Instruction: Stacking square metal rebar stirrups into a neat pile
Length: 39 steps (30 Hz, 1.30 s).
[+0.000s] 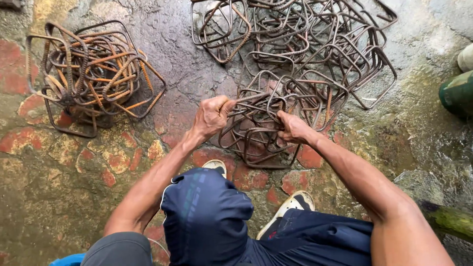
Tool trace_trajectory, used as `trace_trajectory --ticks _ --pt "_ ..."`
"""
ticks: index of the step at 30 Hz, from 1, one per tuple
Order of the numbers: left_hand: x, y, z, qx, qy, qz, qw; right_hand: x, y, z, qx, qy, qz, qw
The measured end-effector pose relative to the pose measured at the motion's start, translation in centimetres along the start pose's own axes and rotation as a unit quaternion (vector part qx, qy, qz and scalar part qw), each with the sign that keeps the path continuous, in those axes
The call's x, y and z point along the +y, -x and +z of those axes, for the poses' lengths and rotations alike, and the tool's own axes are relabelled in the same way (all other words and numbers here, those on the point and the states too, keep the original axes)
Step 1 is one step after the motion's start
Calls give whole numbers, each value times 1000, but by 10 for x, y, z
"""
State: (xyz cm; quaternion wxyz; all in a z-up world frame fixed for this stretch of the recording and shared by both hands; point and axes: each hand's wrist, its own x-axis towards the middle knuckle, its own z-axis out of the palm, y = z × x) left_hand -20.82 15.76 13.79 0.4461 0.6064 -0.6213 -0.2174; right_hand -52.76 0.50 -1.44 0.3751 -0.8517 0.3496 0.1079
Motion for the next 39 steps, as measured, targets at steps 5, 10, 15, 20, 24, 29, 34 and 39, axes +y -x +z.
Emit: trace_trajectory --ticks 5,10,15,20,24,29,34,39 --pt "15 20 10 -20 27 0 999 -15 -8 2 99 -44 -60 992" --pt "6 22 4 -2 57 -28 998 -36 -14 1 123 -97 0 988" --pt "0 23 4 3 57 -28 998 -53 -23 7 58 -91 81 991" --pt "6 24 3 15 54 -33 998 -77 -12 -7 119 16 50 992" --pt "15 25 1 -18 69 -48 996 -51 -31 16 107 6 38 993" --pt "17 40 12 -69 112 -62 989 -96 0 0 68 -168 74 981" --pt "-45 54 26 3 135 -156 979 -117 40 -17 71 -171 48 982" --pt "-31 31 -10 203 258 -285 900 -90 59 -46 64 -148 10 987"
